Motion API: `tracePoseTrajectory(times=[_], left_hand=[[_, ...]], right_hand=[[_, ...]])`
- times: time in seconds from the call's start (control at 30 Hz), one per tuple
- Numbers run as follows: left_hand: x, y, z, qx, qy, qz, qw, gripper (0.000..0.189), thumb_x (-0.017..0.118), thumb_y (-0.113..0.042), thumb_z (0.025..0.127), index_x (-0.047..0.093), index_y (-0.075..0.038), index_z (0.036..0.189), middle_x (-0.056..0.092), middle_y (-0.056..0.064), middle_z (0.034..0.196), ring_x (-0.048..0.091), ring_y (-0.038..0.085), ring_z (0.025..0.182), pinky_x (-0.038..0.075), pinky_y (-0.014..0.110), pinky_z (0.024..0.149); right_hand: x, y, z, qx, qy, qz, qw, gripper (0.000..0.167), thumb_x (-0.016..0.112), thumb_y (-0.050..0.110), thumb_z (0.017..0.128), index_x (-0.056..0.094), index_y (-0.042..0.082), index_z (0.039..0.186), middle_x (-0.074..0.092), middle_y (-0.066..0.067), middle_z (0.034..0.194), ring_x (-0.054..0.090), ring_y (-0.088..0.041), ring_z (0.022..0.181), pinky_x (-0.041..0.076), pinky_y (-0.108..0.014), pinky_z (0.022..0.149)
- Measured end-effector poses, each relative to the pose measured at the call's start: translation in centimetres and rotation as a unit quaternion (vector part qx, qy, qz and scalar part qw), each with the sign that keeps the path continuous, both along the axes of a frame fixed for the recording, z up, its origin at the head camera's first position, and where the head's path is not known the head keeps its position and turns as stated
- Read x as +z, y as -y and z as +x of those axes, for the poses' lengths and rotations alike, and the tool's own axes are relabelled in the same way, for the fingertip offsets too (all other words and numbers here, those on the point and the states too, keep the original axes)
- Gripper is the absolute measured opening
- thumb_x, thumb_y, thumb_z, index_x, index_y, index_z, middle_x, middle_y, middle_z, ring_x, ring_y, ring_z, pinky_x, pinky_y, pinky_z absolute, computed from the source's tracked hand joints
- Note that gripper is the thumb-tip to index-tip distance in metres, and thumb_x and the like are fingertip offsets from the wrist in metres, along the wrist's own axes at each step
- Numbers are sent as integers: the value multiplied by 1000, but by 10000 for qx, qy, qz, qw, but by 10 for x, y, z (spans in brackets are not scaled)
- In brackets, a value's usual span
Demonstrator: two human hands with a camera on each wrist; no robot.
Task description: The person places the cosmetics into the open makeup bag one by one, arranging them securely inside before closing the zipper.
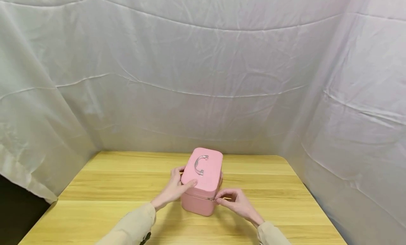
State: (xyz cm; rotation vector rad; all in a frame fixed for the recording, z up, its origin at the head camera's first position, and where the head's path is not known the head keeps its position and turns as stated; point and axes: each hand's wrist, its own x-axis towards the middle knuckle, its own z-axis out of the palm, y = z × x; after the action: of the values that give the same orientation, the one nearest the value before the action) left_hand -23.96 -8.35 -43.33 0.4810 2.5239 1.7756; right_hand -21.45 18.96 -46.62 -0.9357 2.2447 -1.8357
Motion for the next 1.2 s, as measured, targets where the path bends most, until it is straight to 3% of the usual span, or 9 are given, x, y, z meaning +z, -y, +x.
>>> tracePoseTrajectory(times=[0.23,0.3,0.4,0.5,0.57,0.73,0.83,1.0,1.2], left_hand=[[-1,13,-9,-253,298,246,9989,74,74,-30,91,34,3,145,36,21,143,56,25,118,50,29,97],[-1,18,-12,-374,379,319,9981,74,73,-28,92,33,2,146,36,22,146,56,26,119,51,29,96],[0,23,-14,-422,393,314,9978,72,71,-28,93,34,2,146,36,24,150,52,34,130,50,40,108],[1,25,-14,-321,313,260,9987,67,69,-26,94,36,2,146,37,25,151,44,41,140,40,53,118],[1,24,-11,-151,187,172,9996,64,68,-26,95,39,3,145,40,25,148,45,42,138,39,56,117],[0,17,-3,387,-150,-128,9991,63,71,-32,93,46,1,141,52,20,137,53,31,123,47,49,106],[-2,14,0,562,-187,-226,9980,66,74,-37,91,48,-2,140,55,17,134,55,26,118,48,43,101],[-3,12,0,579,-150,-164,9981,66,75,-35,89,48,-2,139,58,16,132,57,23,111,48,35,94],[-1,12,-1,518,-134,-103,9985,64,76,-31,89,49,-1,139,59,17,131,58,22,111,49,34,95]], right_hand=[[-2,13,0,-67,-34,66,9999,16,67,3,93,67,-12,101,70,-31,101,69,-3,92,61,-25,85],[-1,17,1,-105,-133,141,9998,14,67,3,93,68,-10,100,69,-32,99,69,-2,90,61,-23,83],[0,25,2,-154,-295,210,9992,13,68,5,94,68,-7,98,68,-33,97,68,-1,88,60,-21,80],[0,32,3,-195,-375,196,9989,14,68,7,94,68,-7,96,68,-34,95,67,1,87,60,-20,79],[0,35,4,-225,-398,165,9988,15,68,7,94,68,-7,95,68,-34,95,67,1,87,60,-20,80],[0,39,6,-295,-462,114,9984,15,68,7,94,67,-8,93,69,-33,94,67,2,87,60,-19,80],[-1,40,7,-292,-462,104,9985,15,68,6,94,66,-8,94,69,-34,95,68,2,88,60,-19,81],[-1,40,7,-325,-461,135,9983,13,66,6,95,66,-7,94,68,-33,95,67,1,88,60,-20,81],[-2,40,8,-405,-734,232,9962,10,67,5,93,67,-4,88,68,-28,87,67,-1,85,59,-21,81]])
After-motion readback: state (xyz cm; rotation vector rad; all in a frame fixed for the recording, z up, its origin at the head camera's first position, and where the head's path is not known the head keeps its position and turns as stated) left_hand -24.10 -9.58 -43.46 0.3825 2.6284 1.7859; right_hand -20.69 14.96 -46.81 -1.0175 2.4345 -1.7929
